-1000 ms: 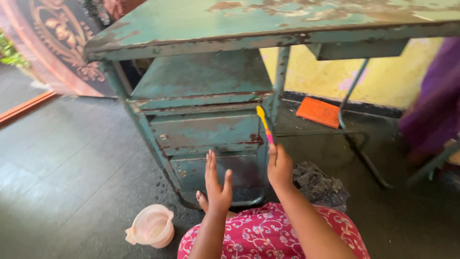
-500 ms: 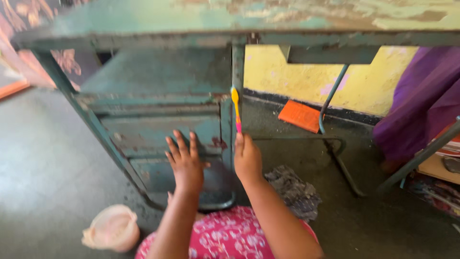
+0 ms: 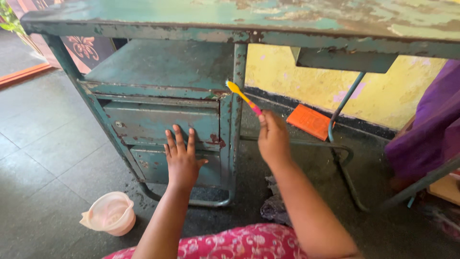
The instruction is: The person sits on the floor and scrubs the front of a teal metal cabinet using a toothbrush and a small container of liquid. They repeatedly dip the toothbrush into the container and scrub the cabinet's surface, then wipe the area with a cloth.
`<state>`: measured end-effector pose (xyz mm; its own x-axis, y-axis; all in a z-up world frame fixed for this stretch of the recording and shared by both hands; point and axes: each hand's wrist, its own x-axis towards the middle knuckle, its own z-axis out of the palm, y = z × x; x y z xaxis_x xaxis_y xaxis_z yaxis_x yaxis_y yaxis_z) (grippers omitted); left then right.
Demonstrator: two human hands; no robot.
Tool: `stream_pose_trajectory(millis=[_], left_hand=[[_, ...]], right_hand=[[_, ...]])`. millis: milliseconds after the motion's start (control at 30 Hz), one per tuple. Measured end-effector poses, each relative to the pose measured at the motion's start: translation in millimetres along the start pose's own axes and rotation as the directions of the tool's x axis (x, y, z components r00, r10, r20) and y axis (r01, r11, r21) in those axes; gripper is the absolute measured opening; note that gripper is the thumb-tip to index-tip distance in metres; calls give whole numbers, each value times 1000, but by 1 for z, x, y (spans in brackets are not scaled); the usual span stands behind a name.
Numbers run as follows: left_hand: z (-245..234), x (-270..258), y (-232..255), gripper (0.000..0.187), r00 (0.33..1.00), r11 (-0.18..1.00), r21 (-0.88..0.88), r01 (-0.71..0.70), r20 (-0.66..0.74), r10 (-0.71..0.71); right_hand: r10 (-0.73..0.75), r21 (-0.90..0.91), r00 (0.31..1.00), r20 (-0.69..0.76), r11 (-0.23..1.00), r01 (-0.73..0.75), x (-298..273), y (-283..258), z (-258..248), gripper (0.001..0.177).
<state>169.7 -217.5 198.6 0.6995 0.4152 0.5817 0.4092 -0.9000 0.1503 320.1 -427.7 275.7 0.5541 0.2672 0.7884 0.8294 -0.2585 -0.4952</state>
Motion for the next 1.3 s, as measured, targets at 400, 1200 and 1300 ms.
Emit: stream_pose_trajectory(millis=[400,1200,1300], left_hand=[[71,-7,-34,96,970,982,-149,-118,-231,82],[11,-28,-1,96,993,983,-138,120,28,-117],[12,-58,-5,95,985,950,-266,165,83,-148]], right_hand=[[-113,-159,992,58,980,121,-44,28,13,22],[-96,-338,985,146,931,141,-91,38,3,39],[-3,-361,968,252,928,97,-118,49,6,40]])
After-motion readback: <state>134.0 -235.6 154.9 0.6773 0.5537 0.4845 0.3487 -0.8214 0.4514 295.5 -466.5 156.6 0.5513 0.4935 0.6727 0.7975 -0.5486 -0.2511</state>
